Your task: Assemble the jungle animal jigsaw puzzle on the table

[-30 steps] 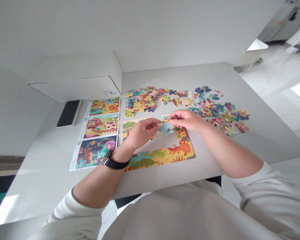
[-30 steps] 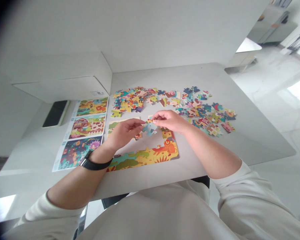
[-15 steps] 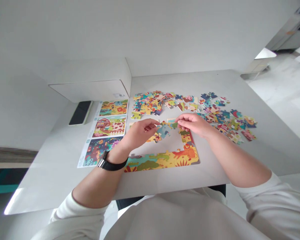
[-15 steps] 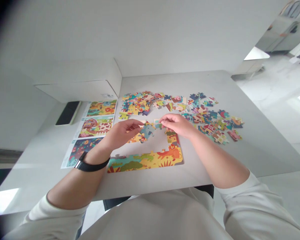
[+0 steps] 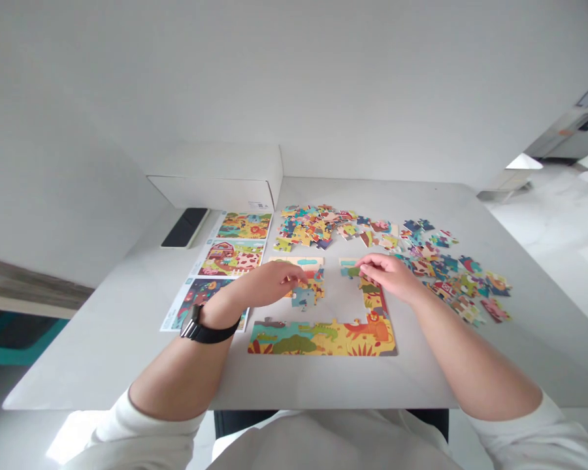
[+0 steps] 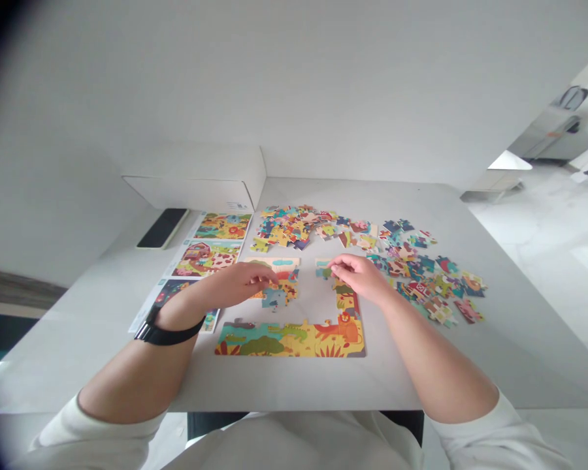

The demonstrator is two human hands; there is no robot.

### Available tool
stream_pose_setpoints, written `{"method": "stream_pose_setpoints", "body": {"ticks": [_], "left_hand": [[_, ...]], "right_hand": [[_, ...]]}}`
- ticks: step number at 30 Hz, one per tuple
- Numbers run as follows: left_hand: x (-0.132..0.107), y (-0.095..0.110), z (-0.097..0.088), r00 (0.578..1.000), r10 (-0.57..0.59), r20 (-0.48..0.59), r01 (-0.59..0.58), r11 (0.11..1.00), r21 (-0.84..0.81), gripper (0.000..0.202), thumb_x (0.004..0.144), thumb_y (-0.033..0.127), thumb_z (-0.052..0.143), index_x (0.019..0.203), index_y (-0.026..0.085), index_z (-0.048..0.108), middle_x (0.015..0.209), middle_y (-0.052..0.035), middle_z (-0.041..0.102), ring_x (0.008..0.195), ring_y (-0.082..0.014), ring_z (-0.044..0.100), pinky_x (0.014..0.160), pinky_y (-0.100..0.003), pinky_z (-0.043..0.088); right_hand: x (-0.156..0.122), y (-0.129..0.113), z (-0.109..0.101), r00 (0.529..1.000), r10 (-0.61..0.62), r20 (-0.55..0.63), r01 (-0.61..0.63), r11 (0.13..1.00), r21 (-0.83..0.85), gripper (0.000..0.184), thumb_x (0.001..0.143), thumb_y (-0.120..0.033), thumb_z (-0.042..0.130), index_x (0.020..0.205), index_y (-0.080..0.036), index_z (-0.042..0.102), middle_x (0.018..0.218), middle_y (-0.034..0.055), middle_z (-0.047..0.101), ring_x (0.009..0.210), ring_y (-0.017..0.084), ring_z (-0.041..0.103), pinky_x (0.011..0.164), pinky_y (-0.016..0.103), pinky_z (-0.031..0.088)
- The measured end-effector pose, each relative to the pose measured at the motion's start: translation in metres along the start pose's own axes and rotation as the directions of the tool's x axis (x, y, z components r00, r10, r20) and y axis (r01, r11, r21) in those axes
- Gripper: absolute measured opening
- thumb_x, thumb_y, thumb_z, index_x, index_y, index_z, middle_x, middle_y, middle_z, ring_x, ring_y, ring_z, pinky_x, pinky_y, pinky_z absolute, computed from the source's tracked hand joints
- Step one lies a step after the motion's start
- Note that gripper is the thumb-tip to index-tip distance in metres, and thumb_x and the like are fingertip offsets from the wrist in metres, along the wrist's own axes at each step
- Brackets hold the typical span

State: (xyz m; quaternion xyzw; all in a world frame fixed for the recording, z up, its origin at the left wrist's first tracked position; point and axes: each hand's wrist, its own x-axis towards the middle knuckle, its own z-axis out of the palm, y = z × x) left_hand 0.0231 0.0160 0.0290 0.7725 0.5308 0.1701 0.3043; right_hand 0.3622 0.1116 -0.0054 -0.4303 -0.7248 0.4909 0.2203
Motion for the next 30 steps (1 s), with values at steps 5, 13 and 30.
{"method": "stream_pose_setpoints", "body": {"ticks": [5, 13, 30], "left_hand": [[-0.018, 0.001, 0.001, 0.995, 0.013, 0.099, -0.014, 1.0, 0.001, 0.034, 0.097, 0.021, 0.053, 0.109, 0.032, 0.082, 0.11, 0.0005, 0.085, 0.096, -0.0191, 0.078, 0.081, -0.026, 0.055], [-0.021, 0.008, 0.012, 0.991, 0.049, 0.122, -0.057, 0.996, 0.064, 0.028, 0.09, 0.015, 0.06, 0.098, 0.029, 0.082, 0.1, 0.0002, 0.083, 0.086, -0.0186, 0.076, 0.077, -0.027, 0.052], [-0.008, 0.012, 0.023, 0.979, 0.068, -0.19, -0.03, 0.98, 0.199, 0.026, 0.105, 0.03, 0.057, 0.091, 0.026, 0.078, 0.094, -0.0059, 0.08, 0.089, -0.0242, 0.072, 0.073, -0.033, 0.047]], "right_hand": [[0.001, 0.002, 0.001, 1.0, -0.016, 0.004, 0.016, 0.998, -0.057, 0.031, 0.097, -0.052, 0.069, 0.108, -0.026, 0.081, 0.092, 0.0051, 0.081, 0.078, 0.023, 0.071, 0.073, 0.037, 0.055], [0.001, 0.005, 0.005, 0.999, -0.046, -0.012, 0.044, 0.993, -0.108, 0.031, 0.099, -0.054, 0.067, 0.107, -0.027, 0.08, 0.094, 0.0059, 0.082, 0.08, 0.026, 0.073, 0.075, 0.04, 0.058], [0.0, 0.005, 0.012, 0.983, -0.177, -0.042, 0.154, 0.932, -0.329, 0.021, 0.1, -0.042, 0.065, 0.102, -0.03, 0.081, 0.097, 0.0066, 0.084, 0.078, 0.028, 0.076, 0.075, 0.045, 0.059]]}}
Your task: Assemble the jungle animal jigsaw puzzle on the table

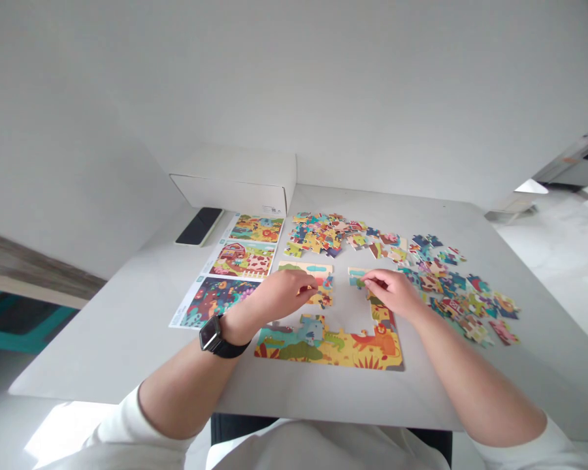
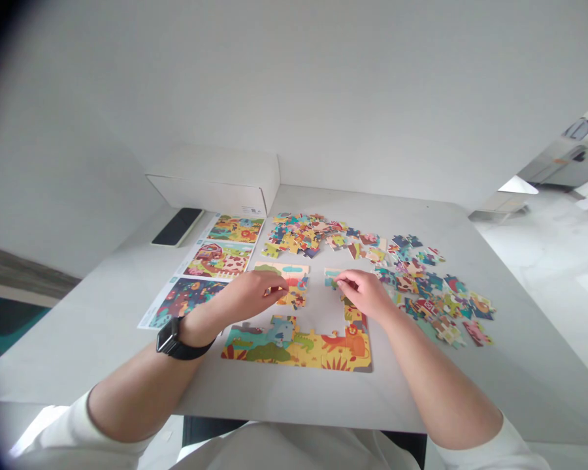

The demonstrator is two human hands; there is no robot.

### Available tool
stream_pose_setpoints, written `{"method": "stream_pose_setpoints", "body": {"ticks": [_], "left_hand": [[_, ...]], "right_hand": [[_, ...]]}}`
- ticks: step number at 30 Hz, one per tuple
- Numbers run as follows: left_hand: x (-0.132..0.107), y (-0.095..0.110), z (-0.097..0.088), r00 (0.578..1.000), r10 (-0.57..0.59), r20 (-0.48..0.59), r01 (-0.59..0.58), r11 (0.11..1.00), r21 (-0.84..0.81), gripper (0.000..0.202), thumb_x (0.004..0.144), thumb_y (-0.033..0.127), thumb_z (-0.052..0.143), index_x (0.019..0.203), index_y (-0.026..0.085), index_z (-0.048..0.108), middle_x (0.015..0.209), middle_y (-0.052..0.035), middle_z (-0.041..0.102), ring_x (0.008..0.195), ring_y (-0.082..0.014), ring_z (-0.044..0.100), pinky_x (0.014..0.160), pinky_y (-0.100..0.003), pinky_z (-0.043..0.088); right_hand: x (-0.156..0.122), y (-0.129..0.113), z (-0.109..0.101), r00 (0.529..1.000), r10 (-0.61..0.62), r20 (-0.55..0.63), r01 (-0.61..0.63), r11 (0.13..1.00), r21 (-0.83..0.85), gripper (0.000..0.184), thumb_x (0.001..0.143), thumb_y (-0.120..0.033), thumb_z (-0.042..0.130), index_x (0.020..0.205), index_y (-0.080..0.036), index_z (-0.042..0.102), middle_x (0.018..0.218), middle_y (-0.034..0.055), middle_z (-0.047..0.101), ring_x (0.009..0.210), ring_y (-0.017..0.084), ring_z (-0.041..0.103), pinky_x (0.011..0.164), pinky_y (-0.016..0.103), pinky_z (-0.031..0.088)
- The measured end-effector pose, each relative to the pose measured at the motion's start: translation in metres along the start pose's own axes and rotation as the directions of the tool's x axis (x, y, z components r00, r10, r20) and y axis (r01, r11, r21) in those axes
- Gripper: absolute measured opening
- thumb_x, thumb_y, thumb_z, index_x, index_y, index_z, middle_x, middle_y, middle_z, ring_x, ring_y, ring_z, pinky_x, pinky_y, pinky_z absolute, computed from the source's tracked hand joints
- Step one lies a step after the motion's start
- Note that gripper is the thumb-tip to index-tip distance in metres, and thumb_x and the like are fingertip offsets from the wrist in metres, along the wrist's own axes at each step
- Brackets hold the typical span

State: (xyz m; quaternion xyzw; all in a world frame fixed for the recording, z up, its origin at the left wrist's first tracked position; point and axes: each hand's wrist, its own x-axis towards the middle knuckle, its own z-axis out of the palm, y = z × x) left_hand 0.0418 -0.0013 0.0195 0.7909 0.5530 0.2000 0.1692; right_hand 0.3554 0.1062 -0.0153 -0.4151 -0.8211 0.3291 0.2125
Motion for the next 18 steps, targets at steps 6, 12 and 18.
{"method": "stream_pose_setpoints", "body": {"ticks": [6, 12, 18], "left_hand": [[-0.001, -0.004, 0.009, 0.997, 0.062, 0.055, -0.065, 0.996, 0.053, 0.026, 0.109, 0.032, 0.056, 0.101, 0.026, 0.08, 0.099, -0.0054, 0.081, 0.091, -0.0228, 0.073, 0.072, -0.031, 0.047], [-0.002, -0.006, 0.01, 0.996, 0.073, 0.049, -0.078, 0.992, 0.095, 0.027, 0.111, 0.032, 0.056, 0.101, 0.025, 0.08, 0.099, -0.0041, 0.081, 0.092, -0.022, 0.073, 0.072, -0.031, 0.046], [-0.002, -0.007, 0.012, 0.997, 0.066, 0.034, -0.07, 0.99, 0.119, 0.024, 0.109, 0.028, 0.058, 0.095, 0.024, 0.077, 0.096, -0.0033, 0.08, 0.088, -0.0202, 0.072, 0.07, -0.031, 0.043]], "right_hand": [[0.005, 0.005, -0.006, 0.981, -0.172, -0.093, 0.157, 0.977, -0.145, 0.021, 0.104, -0.036, 0.061, 0.103, -0.029, 0.081, 0.097, 0.0068, 0.081, 0.08, 0.026, 0.073, 0.075, 0.04, 0.057], [0.038, 0.006, -0.029, 0.958, -0.23, -0.169, 0.184, 0.95, -0.254, 0.019, 0.102, -0.028, 0.063, 0.111, -0.027, 0.08, 0.107, 0.0059, 0.082, 0.088, 0.023, 0.075, 0.079, 0.036, 0.058], [0.108, 0.0, -0.023, 0.963, -0.268, 0.008, 0.246, 0.873, -0.42, 0.021, 0.1, -0.026, 0.07, 0.117, -0.026, 0.081, 0.12, 0.0092, 0.08, 0.112, 0.028, 0.074, 0.101, 0.043, 0.057]]}}
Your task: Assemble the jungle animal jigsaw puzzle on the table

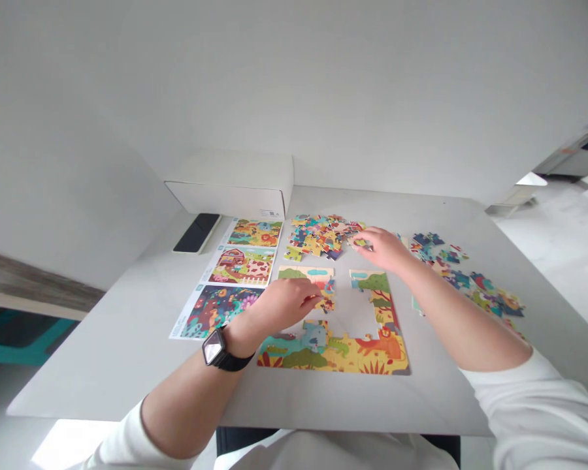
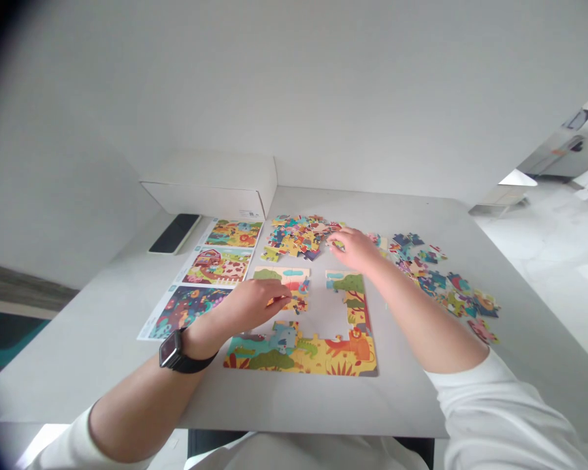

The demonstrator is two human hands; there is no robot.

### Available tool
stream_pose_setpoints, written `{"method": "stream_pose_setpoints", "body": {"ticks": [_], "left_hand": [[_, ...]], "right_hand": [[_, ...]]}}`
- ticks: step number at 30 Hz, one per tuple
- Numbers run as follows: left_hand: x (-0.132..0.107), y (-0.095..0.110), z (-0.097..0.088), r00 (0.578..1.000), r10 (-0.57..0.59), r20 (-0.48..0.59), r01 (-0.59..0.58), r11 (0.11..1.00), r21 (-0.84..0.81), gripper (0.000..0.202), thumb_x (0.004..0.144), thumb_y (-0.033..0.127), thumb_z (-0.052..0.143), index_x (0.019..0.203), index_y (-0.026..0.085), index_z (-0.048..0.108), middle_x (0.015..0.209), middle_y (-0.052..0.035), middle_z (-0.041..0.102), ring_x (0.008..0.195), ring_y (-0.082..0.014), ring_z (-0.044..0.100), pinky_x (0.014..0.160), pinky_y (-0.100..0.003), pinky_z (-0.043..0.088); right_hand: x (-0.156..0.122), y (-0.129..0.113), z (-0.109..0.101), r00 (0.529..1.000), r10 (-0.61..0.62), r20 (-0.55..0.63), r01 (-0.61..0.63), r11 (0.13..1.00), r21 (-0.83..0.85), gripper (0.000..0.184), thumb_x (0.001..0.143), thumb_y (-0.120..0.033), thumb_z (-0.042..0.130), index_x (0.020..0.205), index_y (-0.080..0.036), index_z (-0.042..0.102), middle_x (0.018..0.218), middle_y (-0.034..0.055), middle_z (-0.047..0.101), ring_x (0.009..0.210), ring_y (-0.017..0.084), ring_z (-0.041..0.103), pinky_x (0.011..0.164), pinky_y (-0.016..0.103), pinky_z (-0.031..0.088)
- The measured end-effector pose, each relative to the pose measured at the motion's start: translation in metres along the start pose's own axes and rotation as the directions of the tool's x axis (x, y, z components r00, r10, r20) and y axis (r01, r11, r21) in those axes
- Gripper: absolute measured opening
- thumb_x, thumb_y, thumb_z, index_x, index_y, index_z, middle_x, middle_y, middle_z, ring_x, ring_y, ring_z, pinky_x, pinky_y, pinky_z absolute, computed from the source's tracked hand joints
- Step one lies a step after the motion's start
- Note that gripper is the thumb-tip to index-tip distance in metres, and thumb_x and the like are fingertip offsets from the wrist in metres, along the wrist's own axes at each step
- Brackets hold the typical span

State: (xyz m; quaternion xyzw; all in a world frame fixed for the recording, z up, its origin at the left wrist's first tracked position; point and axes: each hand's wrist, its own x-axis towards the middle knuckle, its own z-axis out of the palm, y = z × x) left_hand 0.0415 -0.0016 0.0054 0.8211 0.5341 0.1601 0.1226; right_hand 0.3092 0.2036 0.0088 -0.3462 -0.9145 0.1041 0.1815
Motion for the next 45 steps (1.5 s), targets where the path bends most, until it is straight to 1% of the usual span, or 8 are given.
{"method": "stream_pose_setpoints", "body": {"ticks": [5, 11, 23, 27, 32, 35, 40, 45], "left_hand": [[0.0, 0.001, 0.0, 1.0, -0.026, -0.002, 0.026, 1.0, 0.009, 0.023, 0.109, 0.029, 0.06, 0.094, 0.024, 0.077, 0.094, -0.0022, 0.079, 0.085, -0.0192, 0.071, 0.068, -0.03, 0.041], [0.0, 0.003, -0.002, 1.0, -0.019, 0.021, 0.018, 0.999, 0.035, 0.026, 0.111, 0.031, 0.058, 0.094, 0.024, 0.076, 0.091, -0.0029, 0.077, 0.083, -0.0195, 0.071, 0.066, -0.031, 0.039], [0.0, 0.003, 0.002, 1.0, 0.0, 0.02, -0.001, 0.999, 0.034, 0.024, 0.11, 0.029, 0.056, 0.1, 0.025, 0.078, 0.1, -0.004, 0.081, 0.089, -0.0204, 0.074, 0.068, -0.031, 0.042], [0.0, 0.002, 0.003, 0.999, 0.001, 0.034, -0.002, 0.999, 0.039, 0.023, 0.11, 0.028, 0.056, 0.1, 0.025, 0.077, 0.101, -0.004, 0.081, 0.087, -0.0201, 0.073, 0.067, -0.031, 0.041], [-0.001, 0.001, 0.004, 0.999, 0.015, 0.029, -0.017, 0.998, 0.059, 0.025, 0.111, 0.029, 0.053, 0.099, 0.024, 0.075, 0.097, -0.004, 0.079, 0.087, -0.0201, 0.072, 0.067, -0.032, 0.042], [-0.001, 0.002, 0.002, 0.999, 0.011, 0.03, -0.012, 0.999, 0.052, 0.025, 0.11, 0.03, 0.054, 0.099, 0.024, 0.075, 0.096, -0.0039, 0.078, 0.086, -0.0201, 0.072, 0.067, -0.032, 0.043], [0.0, 0.005, -0.002, 0.999, -0.01, 0.032, 0.009, 1.0, 0.027, 0.025, 0.11, 0.03, 0.055, 0.1, 0.025, 0.077, 0.099, -0.0037, 0.08, 0.087, -0.0205, 0.072, 0.067, -0.032, 0.045], [0.0, 0.005, -0.001, 0.999, -0.004, 0.04, 0.003, 1.0, 0.013, 0.024, 0.11, 0.029, 0.056, 0.107, 0.026, 0.079, 0.106, -0.0049, 0.082, 0.095, -0.0223, 0.075, 0.074, -0.032, 0.049]], "right_hand": [[0.045, -0.008, 0.034, 0.999, -0.009, 0.045, 0.012, 0.998, -0.057, 0.038, 0.098, -0.03, 0.077, 0.135, -0.026, 0.078, 0.142, 0.0141, 0.072, 0.135, 0.033, 0.066, 0.12, 0.051, 0.049], [0.051, -0.012, 0.059, 0.997, -0.026, 0.078, 0.029, 0.999, -0.035, 0.045, 0.096, -0.038, 0.081, 0.14, -0.031, 0.077, 0.147, 0.0124, 0.068, 0.137, 0.033, 0.066, 0.121, 0.051, 0.05], [0.028, 0.04, 0.043, 0.997, 0.063, 0.041, -0.06, 0.996, -0.069, 0.033, 0.094, -0.026, 0.075, 0.126, -0.025, 0.082, 0.141, 0.0135, 0.073, 0.139, 0.032, 0.064, 0.124, 0.051, 0.049], [0.028, 0.028, 0.044, 1.0, 0.018, 0.001, -0.018, 0.998, -0.057, 0.037, 0.098, -0.03, 0.071, 0.133, -0.026, 0.08, 0.144, 0.0128, 0.072, 0.138, 0.032, 0.065, 0.124, 0.052, 0.049], [0.031, 0.002, 0.048, 0.987, -0.135, 0.086, 0.139, 0.989, -0.044, 0.04, 0.102, -0.032, 0.069, 0.141, -0.03, 0.078, 0.154, 0.0087, 0.069, 0.142, 0.031, 0.064, 0.124, 0.054, 0.048], [0.03, -0.002, 0.047, 0.992, -0.097, 0.076, 0.104, 0.99, -0.096, 0.035, 0.103, -0.032, 0.068, 0.136, -0.029, 0.08, 0.147, 0.01, 0.073, 0.137, 0.032, 0.067, 0.122, 0.054, 0.049], [0.03, 0.006, 0.04, 0.997, 0.072, -0.013, -0.073, 0.975, -0.208, 0.028, 0.103, -0.032, 0.066, 0.122, -0.021, 0.084, 0.134, 0.0164, 0.077, 0.129, 0.038, 0.069, 0.115, 0.057, 0.053], [0.039, -0.009, 0.045, 0.997, -0.064, 0.041, 0.068, 0.991, -0.112, 0.041, 0.104, -0.025, 0.062, 0.143, -0.025, 0.076, 0.15, 0.0116, 0.072, 0.142, 0.032, 0.063, 0.126, 0.055, 0.044]]}}
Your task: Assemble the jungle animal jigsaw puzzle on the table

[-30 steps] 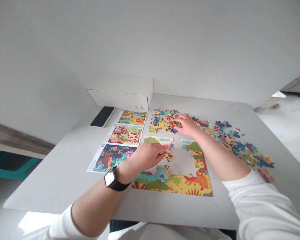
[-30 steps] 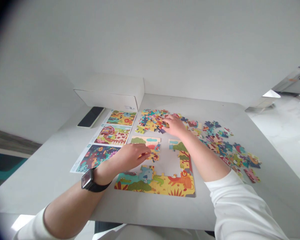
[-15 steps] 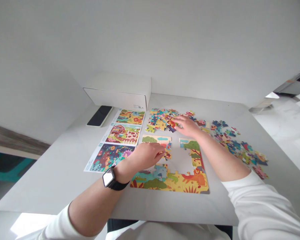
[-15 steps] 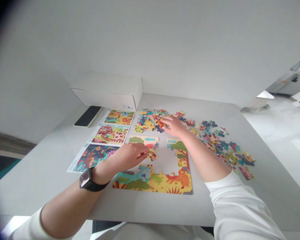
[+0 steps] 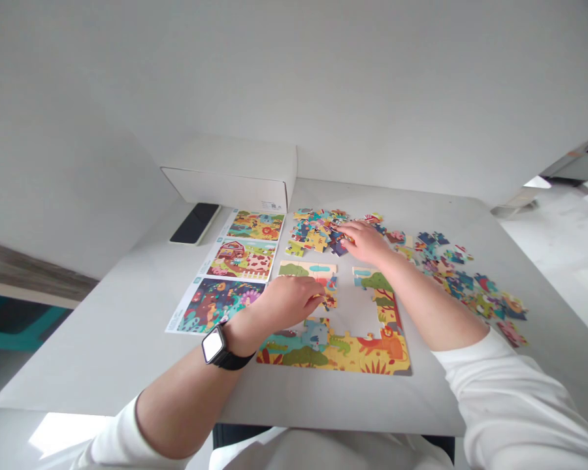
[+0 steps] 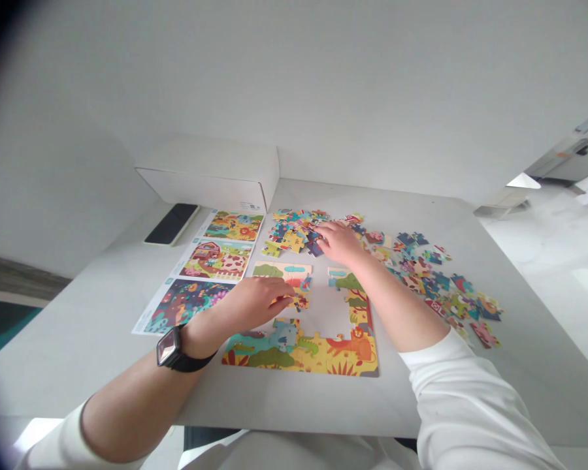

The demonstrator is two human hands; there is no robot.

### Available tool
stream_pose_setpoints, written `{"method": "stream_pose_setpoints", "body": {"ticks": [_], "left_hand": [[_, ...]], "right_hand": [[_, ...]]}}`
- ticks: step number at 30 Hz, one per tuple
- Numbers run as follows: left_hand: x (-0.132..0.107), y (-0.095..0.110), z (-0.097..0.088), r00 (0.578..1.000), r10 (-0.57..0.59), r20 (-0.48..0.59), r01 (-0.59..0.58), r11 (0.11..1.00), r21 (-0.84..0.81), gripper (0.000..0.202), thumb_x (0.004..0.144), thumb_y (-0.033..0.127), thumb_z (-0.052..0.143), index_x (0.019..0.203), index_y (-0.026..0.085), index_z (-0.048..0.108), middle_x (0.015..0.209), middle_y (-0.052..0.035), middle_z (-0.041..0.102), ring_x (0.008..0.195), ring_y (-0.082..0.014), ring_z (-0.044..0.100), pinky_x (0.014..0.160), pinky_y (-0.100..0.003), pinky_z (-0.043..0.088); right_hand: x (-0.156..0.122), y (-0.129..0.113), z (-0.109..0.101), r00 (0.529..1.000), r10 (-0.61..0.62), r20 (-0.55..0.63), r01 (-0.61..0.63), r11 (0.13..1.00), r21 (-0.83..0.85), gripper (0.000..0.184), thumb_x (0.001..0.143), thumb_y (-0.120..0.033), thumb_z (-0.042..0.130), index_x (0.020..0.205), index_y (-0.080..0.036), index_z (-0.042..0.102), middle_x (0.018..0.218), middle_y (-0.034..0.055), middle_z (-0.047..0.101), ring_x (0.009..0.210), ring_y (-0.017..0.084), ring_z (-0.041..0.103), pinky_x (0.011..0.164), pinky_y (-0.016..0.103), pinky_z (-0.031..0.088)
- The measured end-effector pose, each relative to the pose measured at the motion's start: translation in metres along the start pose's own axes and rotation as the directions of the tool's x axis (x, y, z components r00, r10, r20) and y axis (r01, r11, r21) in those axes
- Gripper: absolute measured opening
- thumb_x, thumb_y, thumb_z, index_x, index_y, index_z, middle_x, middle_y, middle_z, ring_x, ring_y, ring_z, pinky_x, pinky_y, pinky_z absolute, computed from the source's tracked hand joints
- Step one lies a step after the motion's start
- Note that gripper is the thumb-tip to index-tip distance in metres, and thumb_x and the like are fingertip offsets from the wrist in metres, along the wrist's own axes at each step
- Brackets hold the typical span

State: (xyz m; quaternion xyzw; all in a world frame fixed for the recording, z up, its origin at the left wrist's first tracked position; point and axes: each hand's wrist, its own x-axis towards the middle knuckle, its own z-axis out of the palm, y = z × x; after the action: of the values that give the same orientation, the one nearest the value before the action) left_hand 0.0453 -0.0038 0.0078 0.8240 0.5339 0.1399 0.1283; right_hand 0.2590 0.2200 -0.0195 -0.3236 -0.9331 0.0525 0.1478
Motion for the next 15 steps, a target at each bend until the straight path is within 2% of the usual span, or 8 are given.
{"method": "stream_pose_setpoints", "body": {"ticks": [2, 5, 11, 13, 15], "left_hand": [[0.0, 0.0, 0.0, 1.0, -0.005, 0.012, 0.005, 1.0, -0.001, 0.024, 0.11, 0.029, 0.056, 0.108, 0.026, 0.079, 0.106, -0.0052, 0.082, 0.096, -0.0228, 0.075, 0.076, -0.032, 0.05], [0.0, 0.002, -0.002, 1.0, -0.014, 0.027, 0.014, 1.0, 0.002, 0.024, 0.11, 0.03, 0.056, 0.109, 0.026, 0.08, 0.107, -0.0057, 0.082, 0.096, -0.0231, 0.075, 0.077, -0.032, 0.05], [0.0, 0.003, -0.002, 0.999, -0.014, 0.038, 0.014, 1.0, 0.018, 0.026, 0.11, 0.03, 0.055, 0.111, 0.027, 0.081, 0.102, -0.0057, 0.08, 0.094, -0.0235, 0.074, 0.077, -0.032, 0.05], [0.0, 0.003, -0.002, 1.0, -0.009, 0.023, 0.009, 1.0, 0.007, 0.026, 0.11, 0.03, 0.055, 0.111, 0.028, 0.081, 0.1, -0.0057, 0.08, 0.093, -0.0231, 0.073, 0.078, -0.032, 0.051], [0.0, 0.003, -0.002, 1.0, -0.004, 0.017, 0.004, 1.0, -0.001, 0.026, 0.109, 0.03, 0.055, 0.111, 0.028, 0.081, 0.101, -0.0058, 0.079, 0.092, -0.0227, 0.073, 0.078, -0.033, 0.052]], "right_hand": [[0.004, -0.009, 0.004, 0.997, -0.067, 0.045, 0.065, 0.997, 0.043, 0.044, 0.105, -0.025, 0.062, 0.148, -0.028, 0.073, 0.158, 0.0087, 0.067, 0.15, 0.03, 0.057, 0.131, 0.055, 0.039], [0.007, -0.016, 0.007, 0.989, -0.104, 0.105, 0.095, 0.992, 0.081, 0.038, 0.106, -0.029, 0.063, 0.141, -0.031, 0.078, 0.157, 0.0072, 0.068, 0.152, 0.029, 0.056, 0.13, 0.055, 0.041], [0.003, -0.001, 0.003, 0.997, -0.042, 0.063, 0.035, 0.994, 0.106, 0.022, 0.103, -0.026, 0.067, 0.114, -0.028, 0.086, 0.138, 0.0081, 0.078, 0.135, 0.028, 0.069, 0.119, 0.048, 0.051], [0.002, 0.001, 0.002, 0.999, -0.014, 0.041, 0.01, 0.996, 0.092, 0.02, 0.1, -0.025, 0.071, 0.116, -0.027, 0.084, 0.134, 0.0082, 0.079, 0.132, 0.029, 0.07, 0.117, 0.049, 0.052], [0.002, -0.001, 0.002, 1.0, 0.024, 0.021, -0.025, 0.998, 0.063, 0.028, 0.097, -0.03, 0.077, 0.125, -0.026, 0.081, 0.134, 0.0096, 0.078, 0.13, 0.031, 0.069, 0.116, 0.05, 0.052]]}}
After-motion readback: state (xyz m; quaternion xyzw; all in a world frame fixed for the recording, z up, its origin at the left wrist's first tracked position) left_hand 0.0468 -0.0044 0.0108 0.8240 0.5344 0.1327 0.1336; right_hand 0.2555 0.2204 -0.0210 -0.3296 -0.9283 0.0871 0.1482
